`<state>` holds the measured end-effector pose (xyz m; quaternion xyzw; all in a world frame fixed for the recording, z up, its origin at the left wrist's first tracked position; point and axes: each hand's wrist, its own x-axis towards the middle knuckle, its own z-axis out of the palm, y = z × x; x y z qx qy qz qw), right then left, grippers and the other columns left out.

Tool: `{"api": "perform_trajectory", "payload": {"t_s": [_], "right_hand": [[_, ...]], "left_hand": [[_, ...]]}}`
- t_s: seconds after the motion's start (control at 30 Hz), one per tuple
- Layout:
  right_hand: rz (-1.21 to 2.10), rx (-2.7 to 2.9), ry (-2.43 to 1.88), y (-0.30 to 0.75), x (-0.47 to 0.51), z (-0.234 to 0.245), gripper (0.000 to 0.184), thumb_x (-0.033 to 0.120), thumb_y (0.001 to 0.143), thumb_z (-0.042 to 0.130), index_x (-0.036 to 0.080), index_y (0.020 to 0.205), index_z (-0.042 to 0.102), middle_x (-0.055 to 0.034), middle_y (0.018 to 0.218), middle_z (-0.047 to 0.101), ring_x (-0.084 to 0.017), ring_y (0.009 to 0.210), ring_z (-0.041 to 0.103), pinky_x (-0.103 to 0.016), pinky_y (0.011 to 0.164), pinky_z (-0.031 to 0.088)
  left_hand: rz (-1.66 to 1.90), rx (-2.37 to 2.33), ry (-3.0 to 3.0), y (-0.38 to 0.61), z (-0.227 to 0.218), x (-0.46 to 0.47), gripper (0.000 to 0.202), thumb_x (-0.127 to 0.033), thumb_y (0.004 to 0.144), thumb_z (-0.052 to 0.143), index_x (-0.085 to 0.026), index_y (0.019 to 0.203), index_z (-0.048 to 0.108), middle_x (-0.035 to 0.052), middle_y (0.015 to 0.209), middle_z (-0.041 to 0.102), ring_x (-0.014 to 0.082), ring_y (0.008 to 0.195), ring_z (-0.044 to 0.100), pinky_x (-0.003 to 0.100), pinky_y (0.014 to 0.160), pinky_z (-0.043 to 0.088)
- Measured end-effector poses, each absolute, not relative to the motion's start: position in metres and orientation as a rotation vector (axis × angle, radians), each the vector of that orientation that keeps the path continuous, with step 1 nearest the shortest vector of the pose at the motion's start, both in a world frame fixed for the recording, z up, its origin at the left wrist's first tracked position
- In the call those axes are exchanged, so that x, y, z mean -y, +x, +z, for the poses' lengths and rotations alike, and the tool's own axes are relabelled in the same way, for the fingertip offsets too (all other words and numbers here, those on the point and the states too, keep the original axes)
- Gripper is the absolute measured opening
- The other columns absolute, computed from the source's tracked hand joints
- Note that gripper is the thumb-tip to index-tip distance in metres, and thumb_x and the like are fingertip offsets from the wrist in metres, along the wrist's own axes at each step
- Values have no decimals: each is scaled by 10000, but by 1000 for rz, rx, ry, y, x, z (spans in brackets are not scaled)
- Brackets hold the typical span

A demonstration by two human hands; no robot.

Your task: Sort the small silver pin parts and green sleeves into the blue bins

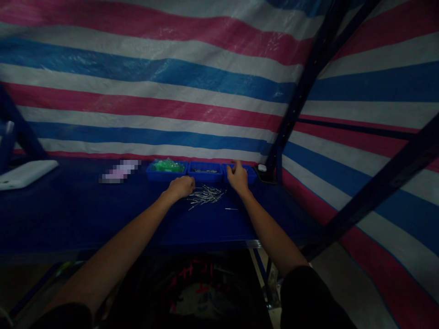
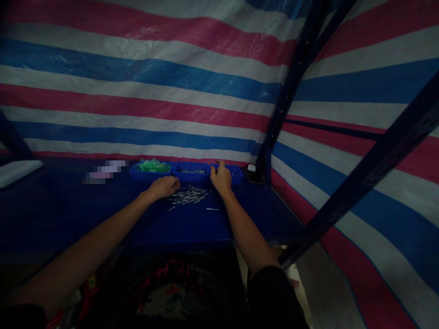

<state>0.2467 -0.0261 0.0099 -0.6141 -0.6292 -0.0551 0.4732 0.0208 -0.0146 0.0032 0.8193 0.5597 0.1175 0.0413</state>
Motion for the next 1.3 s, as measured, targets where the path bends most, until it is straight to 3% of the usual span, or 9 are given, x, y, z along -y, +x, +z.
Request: {"api": "perform_trajectory", "payload": {"t_s": [0.3,0.53,0.77,1.0,1.17,1.3], "right_hand": [[-96,2058,-1208,195,45,6,189,235,822,485,201,995,553,-9,741,600,-139,644,534,-235,625,365],[-101,2029,-1204,197,44,6,154,297,852,471,196,892,579,-11,728,607,-131,641,539,-219,606,343],[-107,1947,-1243,198,45,8,250,307,895,372,200,748,544,-2,633,561,-131,592,520,-214,565,299],[8,1879,-1184,198,46,7,208,339,864,419,189,979,505,41,583,493,-120,510,474,-206,519,296],[-12,1900,-1183,199,45,7,163,297,867,403,194,902,524,28,600,516,-117,509,466,-209,518,284],[-23,1890,-1172,199,45,8,178,295,877,391,189,875,533,19,614,534,-120,521,478,-212,524,287]], "left_hand": [[938,-1315,2484,31,15,16,168,-274,806,461,-166,864,577,51,783,648,162,691,591,254,615,408],[1023,-1239,2539,30,19,18,216,-284,849,393,-163,824,571,52,762,631,177,712,582,280,654,411],[1116,-1113,2482,29,24,20,152,-246,817,461,-161,912,544,47,831,635,158,748,590,267,675,431],[1070,-1189,2545,28,28,24,180,-281,841,422,-164,850,558,35,762,624,154,684,565,263,632,400],[1067,-1221,2536,28,30,26,231,-300,853,382,-161,806,561,31,714,609,152,655,552,266,623,387],[1116,-1150,2475,29,29,27,217,-322,845,408,-159,881,546,28,747,615,143,649,561,255,612,398]]}}
